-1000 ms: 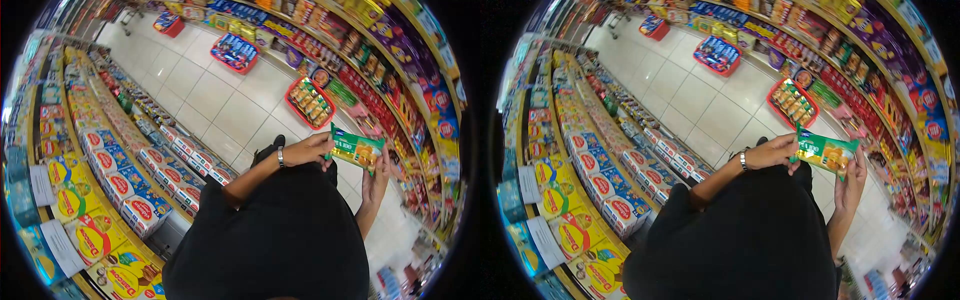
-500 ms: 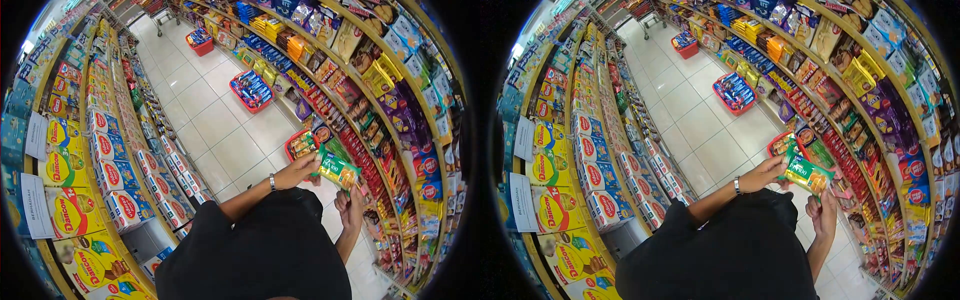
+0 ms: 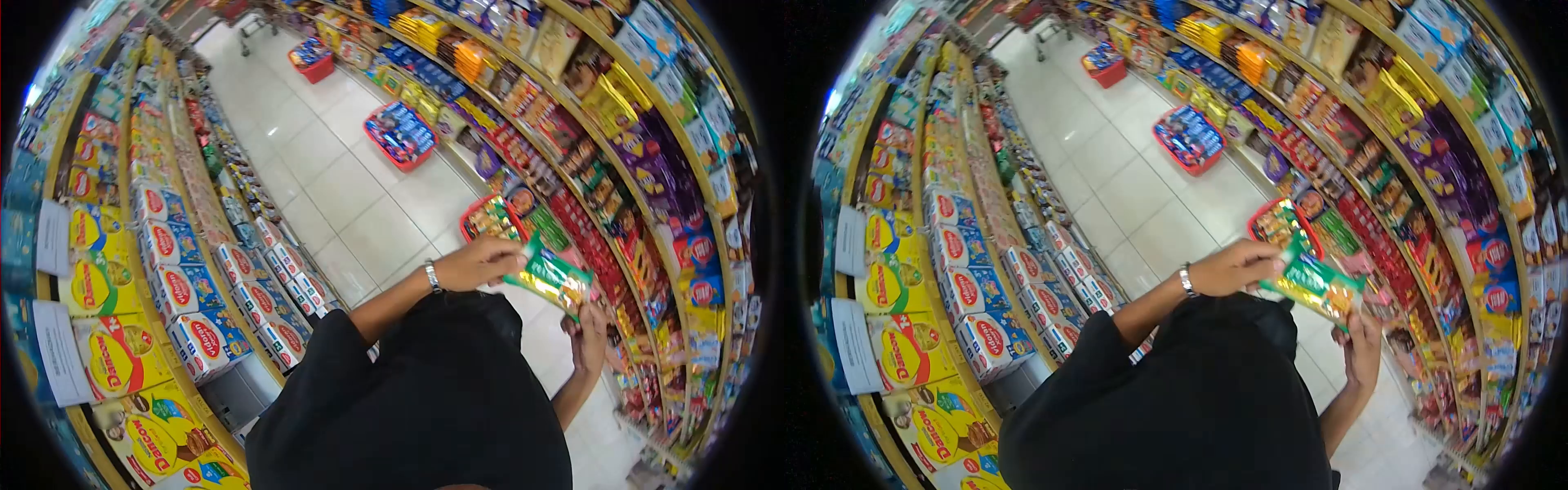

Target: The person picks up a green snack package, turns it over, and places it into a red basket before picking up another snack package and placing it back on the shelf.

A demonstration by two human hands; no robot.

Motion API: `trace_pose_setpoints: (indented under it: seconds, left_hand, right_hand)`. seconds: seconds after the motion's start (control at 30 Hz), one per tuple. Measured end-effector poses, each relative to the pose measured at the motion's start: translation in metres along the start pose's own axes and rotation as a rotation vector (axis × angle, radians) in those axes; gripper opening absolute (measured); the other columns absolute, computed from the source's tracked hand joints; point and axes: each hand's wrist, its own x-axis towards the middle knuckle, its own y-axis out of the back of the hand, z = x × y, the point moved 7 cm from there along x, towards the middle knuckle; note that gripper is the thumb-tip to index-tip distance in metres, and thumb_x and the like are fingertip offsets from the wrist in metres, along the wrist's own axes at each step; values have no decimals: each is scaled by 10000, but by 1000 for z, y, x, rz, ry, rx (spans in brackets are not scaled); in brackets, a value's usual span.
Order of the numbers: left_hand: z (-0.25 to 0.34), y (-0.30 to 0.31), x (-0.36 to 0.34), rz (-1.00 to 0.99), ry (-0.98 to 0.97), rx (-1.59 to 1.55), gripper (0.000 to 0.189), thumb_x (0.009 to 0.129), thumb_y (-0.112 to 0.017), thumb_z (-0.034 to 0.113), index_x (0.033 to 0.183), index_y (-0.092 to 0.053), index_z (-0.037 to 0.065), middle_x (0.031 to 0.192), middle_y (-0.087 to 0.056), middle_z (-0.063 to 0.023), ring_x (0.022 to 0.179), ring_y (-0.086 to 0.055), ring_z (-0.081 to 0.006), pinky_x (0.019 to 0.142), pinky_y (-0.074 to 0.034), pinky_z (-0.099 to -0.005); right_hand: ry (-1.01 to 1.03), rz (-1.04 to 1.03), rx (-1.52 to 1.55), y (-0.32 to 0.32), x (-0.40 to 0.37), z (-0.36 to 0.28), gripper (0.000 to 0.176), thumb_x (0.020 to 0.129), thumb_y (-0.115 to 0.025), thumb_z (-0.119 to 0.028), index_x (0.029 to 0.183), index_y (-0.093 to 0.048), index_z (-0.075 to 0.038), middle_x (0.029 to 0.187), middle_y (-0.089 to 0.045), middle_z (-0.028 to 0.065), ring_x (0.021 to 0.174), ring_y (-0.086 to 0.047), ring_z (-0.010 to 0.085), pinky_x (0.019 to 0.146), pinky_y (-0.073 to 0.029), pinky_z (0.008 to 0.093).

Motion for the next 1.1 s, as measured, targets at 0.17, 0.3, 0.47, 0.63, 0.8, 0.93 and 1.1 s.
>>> trace_pose_setpoints:
  seconds: [0.17,0.3,0.47,0.63,0.8,0.93,1.1]
  left_hand:
    - [-8,-7,1,75,-92,-267,227,983,-460,252,914,-520,44,735,-478,19,617,-476,-57,553,-421,-226]
    - [-12,-9,-6,36,-43,-238,298,985,-436,250,1067,-568,-4,807,-566,-23,656,-518,-78,588,-443,-232]
    - [-26,0,-10,-55,-8,-124,341,992,-432,274,998,-598,-24,773,-566,-11,699,-512,-60,635,-438,-239]
    - [-33,0,-6,4,-44,-6,382,996,-430,299,930,-600,-36,746,-556,0,698,-474,-52,635,-413,-231]
    - [-31,-8,-15,282,-252,206,372,985,-458,295,853,-580,-31,664,-478,9,648,-386,-60,563,-351,-241]
    - [-22,-12,-14,227,-255,185,329,974,-481,248,844,-576,-39,658,-478,-22,632,-420,-89,576,-373,-256]
    - [1,-13,-15,171,-317,358,241,936,-528,161,828,-564,-51,737,-530,-88,650,-499,-175,610,-406,-283]
  right_hand:
    - [117,109,3,-1,5,0,171,860,-622,-99,991,-568,-3,939,-619,72,817,-578,138,737,-472,287]
    - [13,-55,276,-9,13,23,373,825,-666,-33,1164,-515,2,933,-613,54,859,-600,116,767,-485,240]
    - [108,-46,317,-18,9,18,202,854,-669,-90,1007,-560,-15,878,-622,43,790,-590,100,728,-485,234]
    - [90,46,267,-15,3,14,107,862,-660,-89,869,-568,-35,872,-632,48,747,-589,94,705,-468,231]
    - [164,250,192,-4,-12,0,106,864,-652,-68,825,-554,-53,804,-628,27,734,-581,79,704,-450,219]
    - [178,264,168,-1,-24,9,118,856,-655,-58,821,-542,-49,811,-605,28,756,-567,84,712,-442,222]
    - [230,165,-28,-9,-40,-14,145,862,-645,-70,959,-555,-12,847,-575,21,789,-546,88,734,-437,222]
